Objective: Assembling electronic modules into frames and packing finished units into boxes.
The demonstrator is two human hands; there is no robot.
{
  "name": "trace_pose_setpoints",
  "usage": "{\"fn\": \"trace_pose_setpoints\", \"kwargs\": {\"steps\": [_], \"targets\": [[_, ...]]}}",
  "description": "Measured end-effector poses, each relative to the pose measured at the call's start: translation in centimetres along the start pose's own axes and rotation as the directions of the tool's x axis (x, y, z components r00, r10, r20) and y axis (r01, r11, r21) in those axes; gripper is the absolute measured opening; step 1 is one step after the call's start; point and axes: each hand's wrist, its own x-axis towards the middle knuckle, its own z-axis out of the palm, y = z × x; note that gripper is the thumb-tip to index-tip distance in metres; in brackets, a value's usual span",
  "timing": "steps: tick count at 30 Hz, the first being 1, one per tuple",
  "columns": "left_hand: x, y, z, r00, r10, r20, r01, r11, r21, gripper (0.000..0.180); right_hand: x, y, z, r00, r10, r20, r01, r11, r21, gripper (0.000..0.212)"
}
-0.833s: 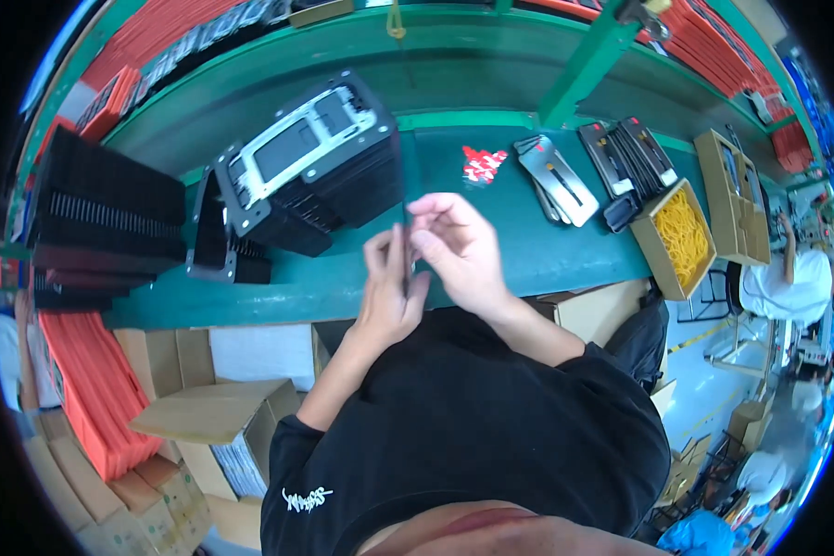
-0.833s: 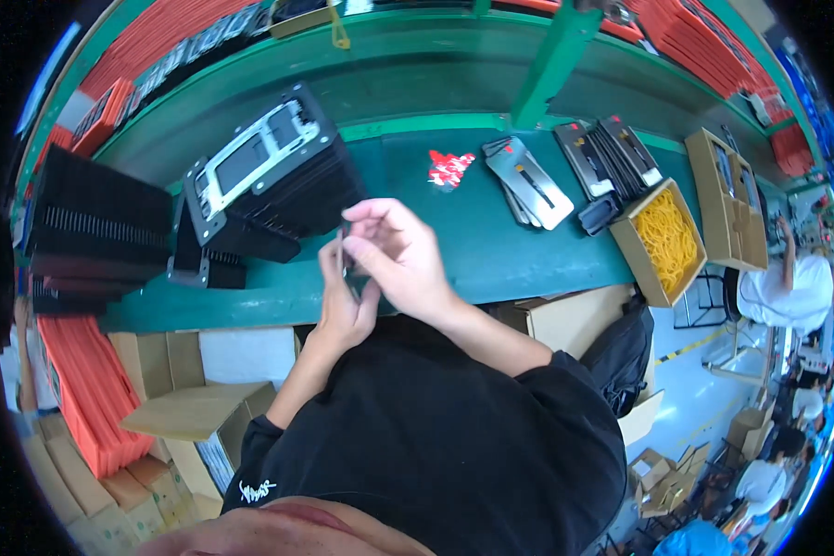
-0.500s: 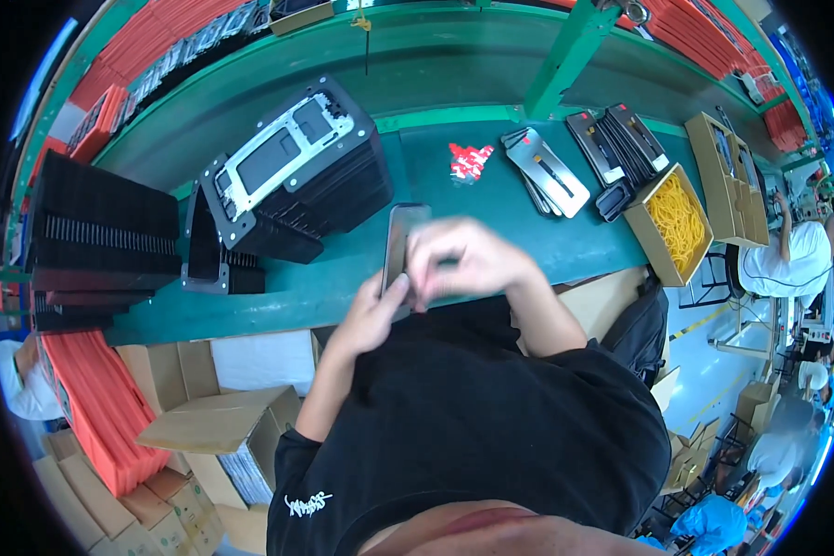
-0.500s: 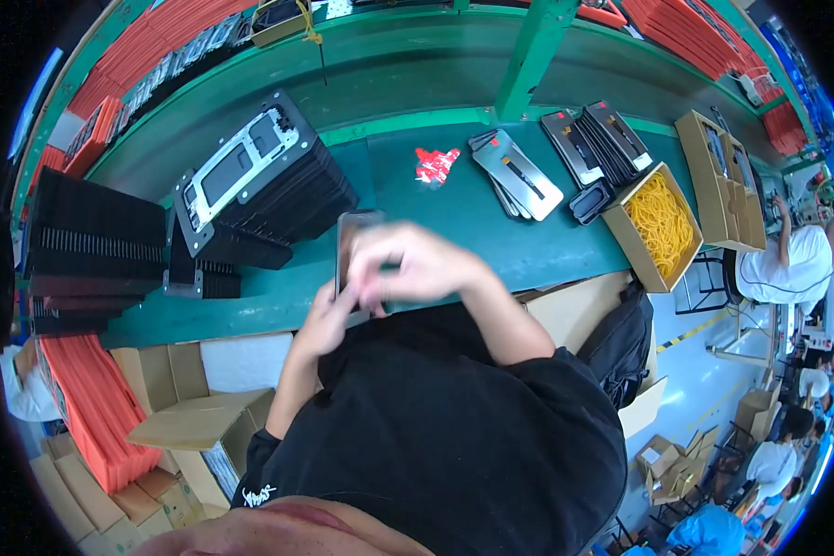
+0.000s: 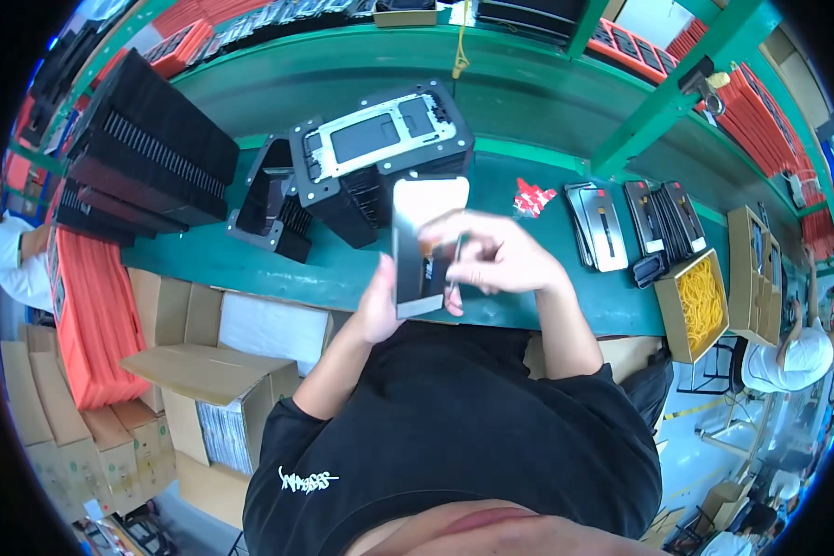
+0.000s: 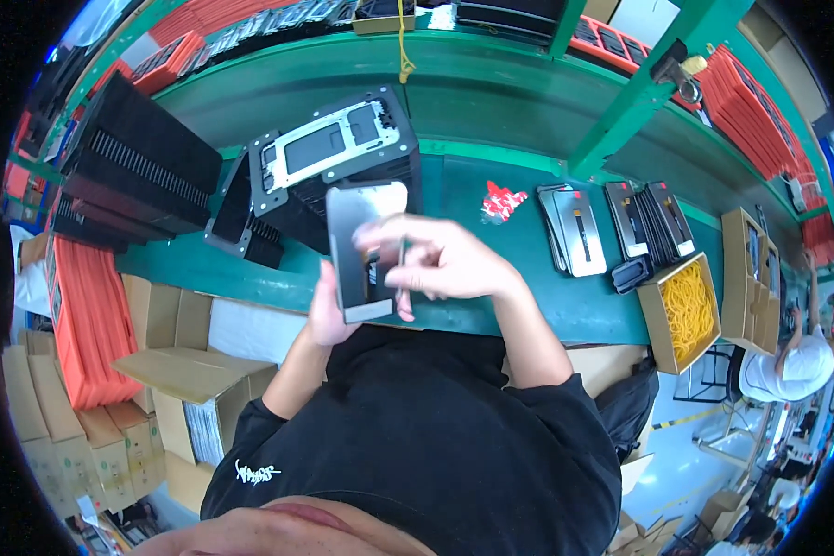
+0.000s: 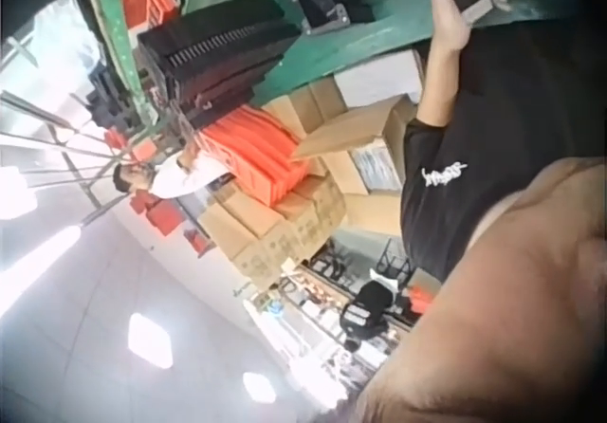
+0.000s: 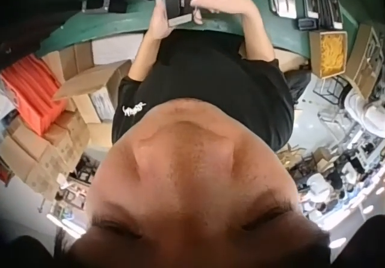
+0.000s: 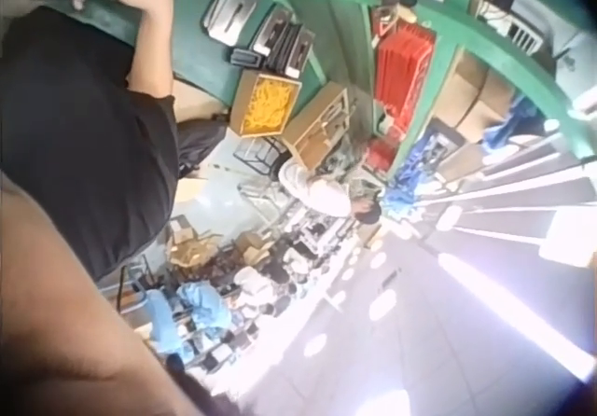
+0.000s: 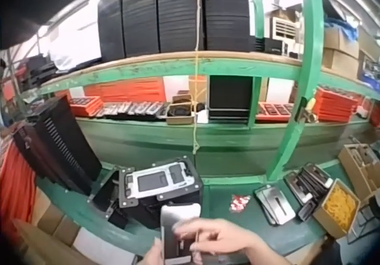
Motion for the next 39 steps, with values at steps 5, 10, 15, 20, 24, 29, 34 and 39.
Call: {"fn": "trace_pose_setpoints", "kwargs": {"steps": [5, 10, 15, 20, 24, 29, 34, 39], "targets": [[-0.3, 6.3, -0.2, 0.992, 0.125, -0.031, -0.123, 0.990, 0.063, 0.088, 2.3, -1.1, 0.4, 0.837, -0.014, 0.547, 0.113, 0.983, -0.148, 0.039], [1.4, 15.2, 0.9, 0.873, 0.488, 0.013, -0.341, 0.591, 0.731, 0.069, 4.0, -3.1, -2.5, 0.943, -0.296, -0.150, 0.258, 0.938, -0.230, 0.022], [5.2, 18.2, -1.4, 0.860, 0.509, -0.025, -0.052, 0.137, 0.989, 0.071, 8.2, -1.2, -6.2, 0.827, -0.285, -0.485, 0.110, 0.927, -0.358, 0.037], [8.4, 16.7, -2.1, 0.893, 0.446, 0.068, -0.069, -0.013, 0.998, 0.074, 9.2, -1.4, -5.3, 0.844, -0.059, -0.533, -0.052, 0.980, -0.190, 0.058], [8.9, 16.9, -1.9, 0.902, 0.422, 0.091, -0.042, -0.123, 0.992, 0.073, 9.7, -1.0, -6.0, 0.882, 0.009, -0.471, -0.090, 0.985, -0.149, 0.069], [7.9, 18.5, -2.5, 0.940, 0.341, -0.014, -0.047, 0.170, 0.984, 0.073, 9.3, -1.7, -5.9, 0.884, 0.024, -0.466, -0.086, 0.990, -0.111, 0.069], [9.0, 17.5, -2.3, 0.932, 0.360, 0.046, -0.065, 0.040, 0.997, 0.074, 9.5, -2.3, -5.5, 0.889, 0.077, -0.452, -0.134, 0.986, -0.095, 0.066], [9.5, 17.1, -2.1, 0.904, 0.412, 0.116, -0.083, -0.098, 0.992, 0.079, 9.2, -1.8, -6.2, 0.891, 0.087, -0.446, -0.125, 0.991, -0.055, 0.064]]}}
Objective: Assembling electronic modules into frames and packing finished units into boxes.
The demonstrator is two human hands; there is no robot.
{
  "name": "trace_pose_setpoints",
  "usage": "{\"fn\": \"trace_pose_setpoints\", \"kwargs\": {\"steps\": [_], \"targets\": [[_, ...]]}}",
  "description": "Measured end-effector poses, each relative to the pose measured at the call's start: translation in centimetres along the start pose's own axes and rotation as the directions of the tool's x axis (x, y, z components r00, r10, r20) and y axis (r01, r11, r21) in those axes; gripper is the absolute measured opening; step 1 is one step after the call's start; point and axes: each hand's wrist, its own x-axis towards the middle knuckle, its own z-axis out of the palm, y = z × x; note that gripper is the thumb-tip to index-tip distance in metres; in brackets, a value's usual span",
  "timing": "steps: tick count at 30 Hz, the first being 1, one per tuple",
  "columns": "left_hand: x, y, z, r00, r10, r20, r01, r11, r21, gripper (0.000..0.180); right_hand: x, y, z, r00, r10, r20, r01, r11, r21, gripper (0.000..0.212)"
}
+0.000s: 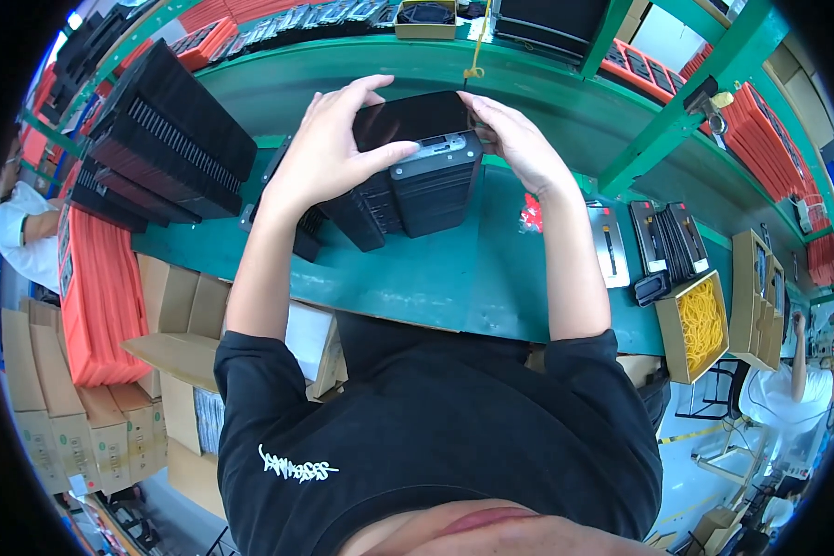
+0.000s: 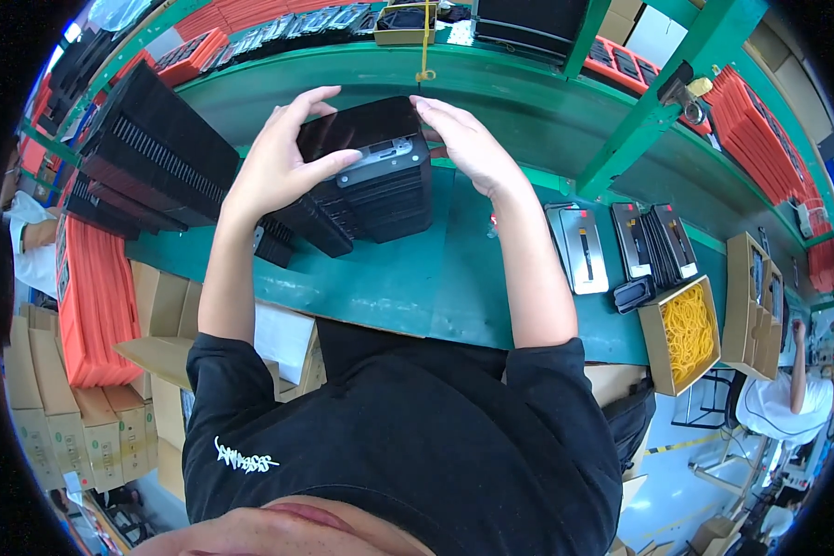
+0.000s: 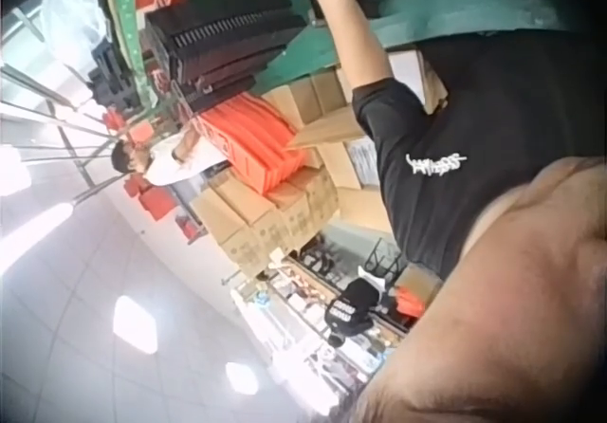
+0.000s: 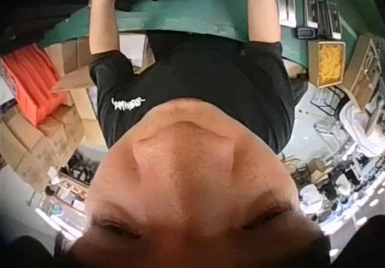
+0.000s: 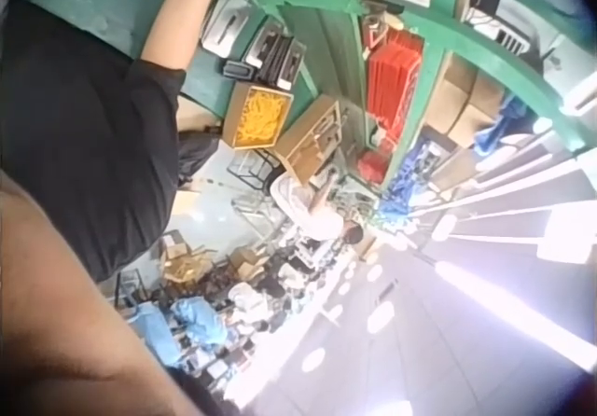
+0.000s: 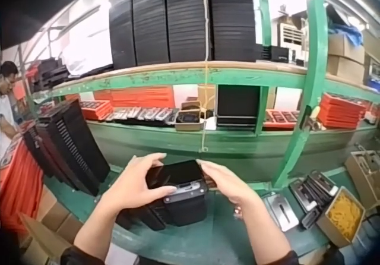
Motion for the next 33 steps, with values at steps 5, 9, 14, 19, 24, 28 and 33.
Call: {"fn": "trace_pose_setpoints", "kwargs": {"steps": [5, 9, 14, 19, 24, 28, 33], "targets": [[-0.7, -1.2, -2.0, 0.999, -0.045, 0.007, 0.045, 0.995, -0.092, 0.080, 0.3, 0.1, -0.4, 0.998, 0.006, 0.064, -0.009, 0.999, 0.046, 0.061], [-0.4, -1.1, -1.2, 0.997, -0.072, 0.035, 0.076, 0.988, -0.137, 0.081, -0.1, -0.5, 0.2, 0.999, -0.011, 0.039, 0.010, 1.000, 0.023, 0.060], [0.4, 0.1, 0.2, 0.996, -0.073, 0.052, 0.078, 0.992, -0.099, 0.082, 0.1, -0.3, -0.1, 0.999, 0.034, 0.023, -0.035, 0.999, 0.030, 0.060], [-0.1, 0.4, 0.2, 1.000, 0.002, 0.014, -0.003, 1.000, 0.027, 0.081, 0.2, 0.7, -0.3, 0.998, -0.013, 0.065, 0.017, 0.998, -0.061, 0.061], [-0.9, 0.3, -0.4, 1.000, 0.007, 0.015, -0.007, 0.999, 0.037, 0.083, 0.0, 1.5, 0.8, 0.987, -0.146, 0.068, 0.149, 0.988, -0.036, 0.065], [-1.2, -0.1, -0.4, 1.000, -0.014, 0.015, 0.015, 0.999, -0.029, 0.084, 0.2, 1.9, 1.2, 0.983, -0.175, 0.060, 0.178, 0.983, -0.039, 0.065], [-1.3, -0.2, -0.4, 0.999, -0.039, 0.033, 0.041, 0.998, -0.047, 0.084, 0.3, 1.6, 1.5, 0.983, -0.176, 0.060, 0.183, 0.971, -0.156, 0.064]]}}
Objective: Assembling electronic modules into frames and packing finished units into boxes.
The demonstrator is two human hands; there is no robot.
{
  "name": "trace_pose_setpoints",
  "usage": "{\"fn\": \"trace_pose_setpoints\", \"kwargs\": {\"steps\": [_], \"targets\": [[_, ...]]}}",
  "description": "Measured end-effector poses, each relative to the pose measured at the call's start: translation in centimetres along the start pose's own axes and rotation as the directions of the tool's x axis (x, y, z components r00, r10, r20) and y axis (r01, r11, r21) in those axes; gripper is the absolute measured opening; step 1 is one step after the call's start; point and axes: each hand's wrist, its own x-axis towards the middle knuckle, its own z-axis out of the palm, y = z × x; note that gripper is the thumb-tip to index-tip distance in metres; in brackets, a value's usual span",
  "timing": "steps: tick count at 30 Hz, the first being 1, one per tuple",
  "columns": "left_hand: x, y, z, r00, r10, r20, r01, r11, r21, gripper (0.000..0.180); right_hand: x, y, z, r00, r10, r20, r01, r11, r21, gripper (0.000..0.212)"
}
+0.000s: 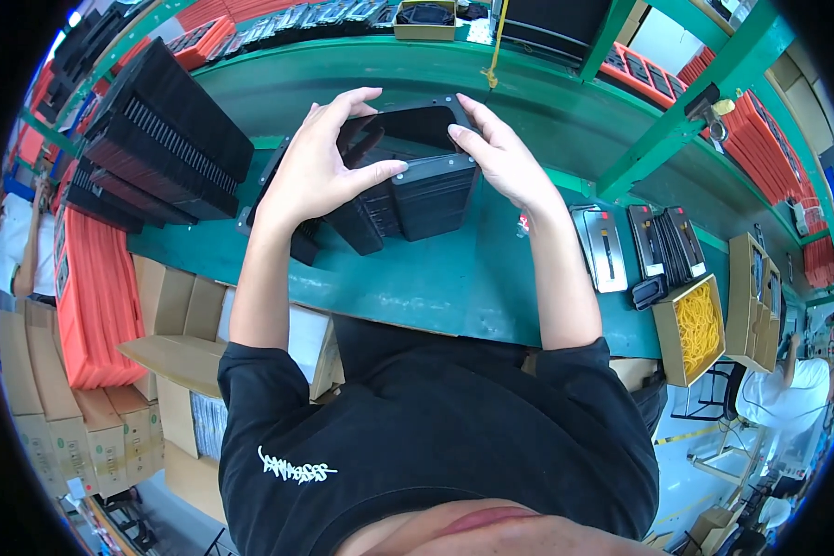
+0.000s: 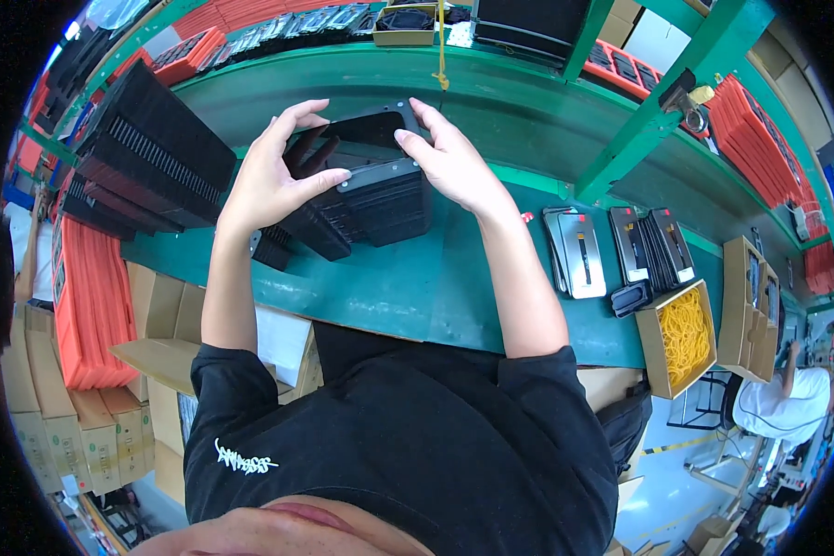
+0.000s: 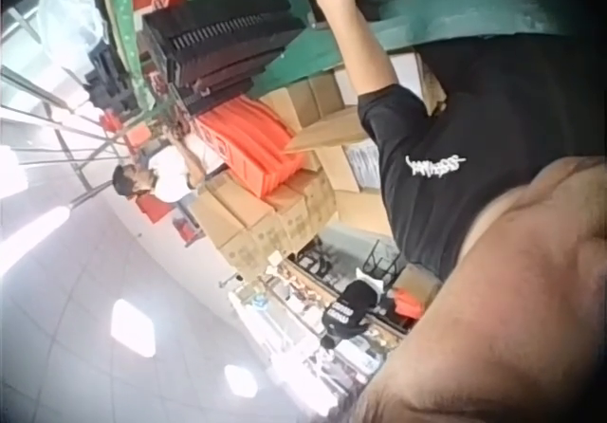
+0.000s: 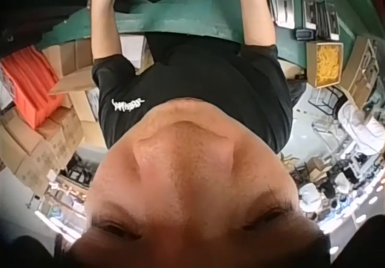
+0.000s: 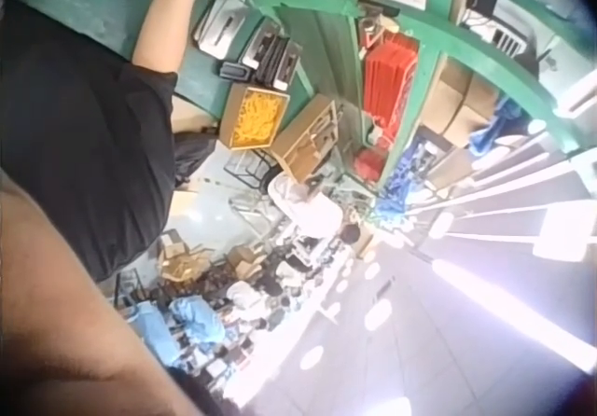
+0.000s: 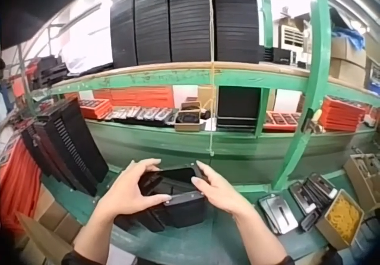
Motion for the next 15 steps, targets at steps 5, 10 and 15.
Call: {"fn": "trace_pose_setpoints", "kwargs": {"steps": [5, 10, 15], "targets": [[-0.4, -0.1, -0.5, 0.989, 0.115, -0.088, -0.117, 0.993, -0.015, 0.077, 0.2, 0.8, -0.7, 0.995, -0.096, 0.016, 0.097, 0.989, -0.109, 0.064], [-4.3, -5.0, -2.5, 0.998, 0.026, -0.062, -0.019, 0.994, 0.108, 0.066, -0.1, -0.3, -1.2, 0.996, -0.060, 0.060, 0.071, 0.980, -0.188, 0.063], [-5.6, -4.4, -1.2, 0.964, -0.264, 0.039, 0.247, 0.826, -0.506, 0.054, 0.4, -0.3, -1.9, 0.989, -0.058, 0.134, 0.067, 0.996, -0.065, 0.063]]}}
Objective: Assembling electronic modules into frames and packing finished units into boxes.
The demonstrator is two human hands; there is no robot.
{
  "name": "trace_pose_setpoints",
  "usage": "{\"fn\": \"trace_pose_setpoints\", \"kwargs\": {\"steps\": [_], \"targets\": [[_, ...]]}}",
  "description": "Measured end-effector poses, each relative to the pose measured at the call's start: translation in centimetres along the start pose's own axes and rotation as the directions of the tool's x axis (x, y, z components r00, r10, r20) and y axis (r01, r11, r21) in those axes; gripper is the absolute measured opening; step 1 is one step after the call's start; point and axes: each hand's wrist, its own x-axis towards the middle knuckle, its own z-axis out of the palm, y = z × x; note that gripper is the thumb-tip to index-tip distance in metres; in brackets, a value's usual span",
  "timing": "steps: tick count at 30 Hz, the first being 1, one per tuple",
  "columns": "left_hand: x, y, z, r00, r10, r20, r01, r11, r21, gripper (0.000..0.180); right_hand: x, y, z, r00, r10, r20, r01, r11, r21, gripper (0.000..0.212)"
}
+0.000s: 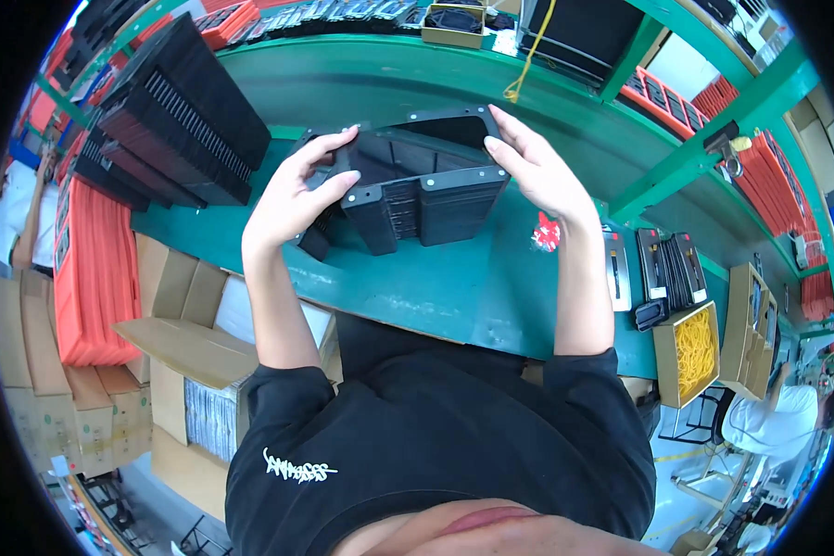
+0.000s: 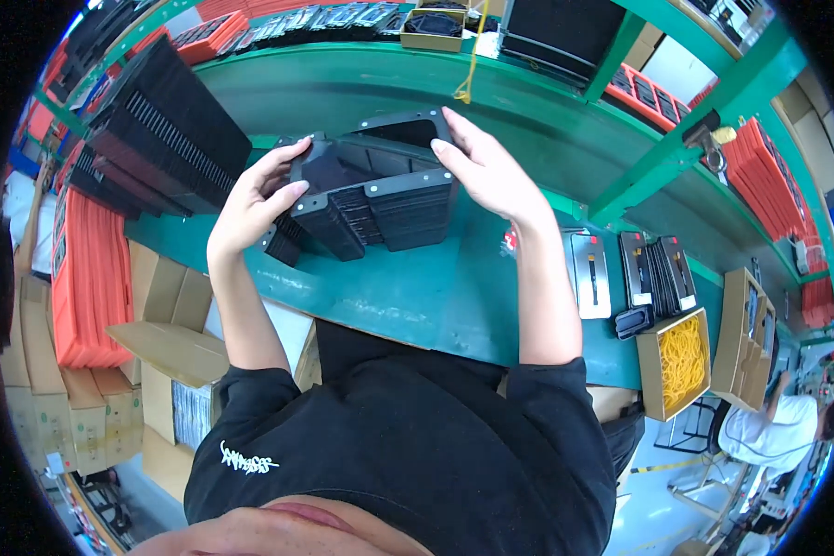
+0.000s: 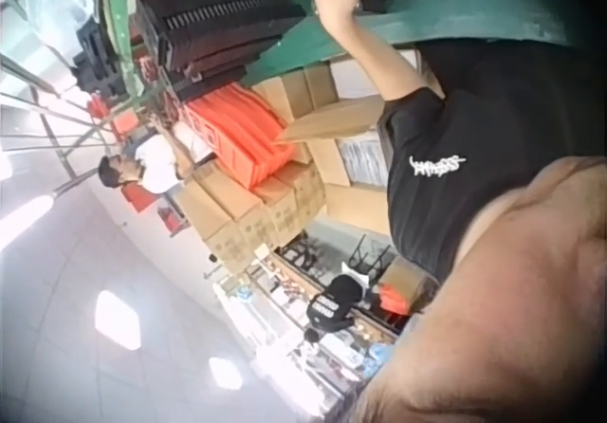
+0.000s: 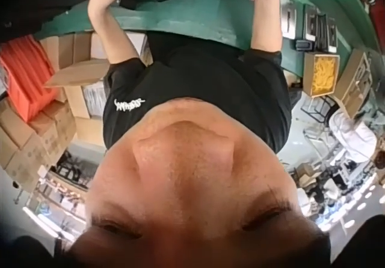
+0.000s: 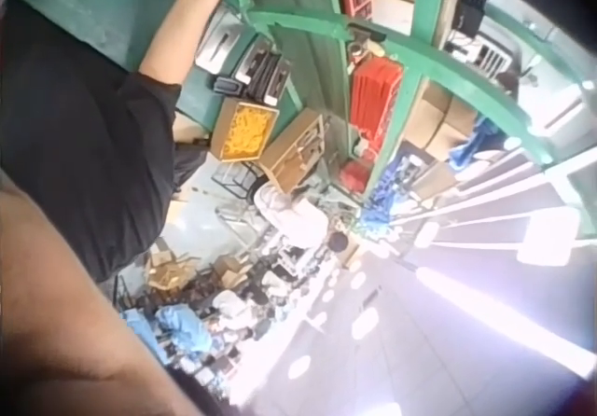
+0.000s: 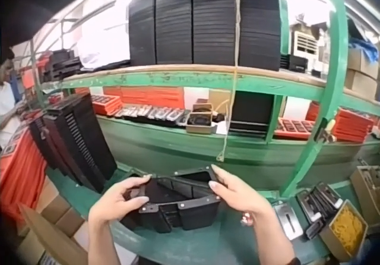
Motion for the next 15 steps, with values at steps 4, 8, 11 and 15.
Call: {"fn": "trace_pose_setpoints", "kwargs": {"steps": [4, 8, 11, 15], "targets": [[0.0, 2.0, 0.3, 0.996, 0.084, -0.041, -0.067, 0.950, 0.304, 0.050, -0.2, -0.9, 0.4, 0.994, 0.108, -0.013, -0.108, 0.994, 0.034, 0.062], [0.0, 1.2, 0.4, 0.995, 0.076, -0.056, -0.054, 0.943, 0.328, 0.045, -0.2, -0.5, 0.3, 0.999, -0.008, -0.046, 0.006, 0.999, -0.047, 0.059], [0.7, -0.9, 1.0, 0.997, 0.056, -0.050, -0.052, 0.995, 0.088, 0.043, -0.5, -1.9, 0.1, 0.999, -0.015, -0.043, 0.006, 0.980, -0.199, 0.056], [0.8, -2.3, 2.3, 0.997, -0.026, -0.079, 0.002, 0.958, -0.286, 0.045, -0.8, -2.3, -0.1, 0.997, 0.051, -0.053, -0.069, 0.895, -0.441, 0.052]]}}
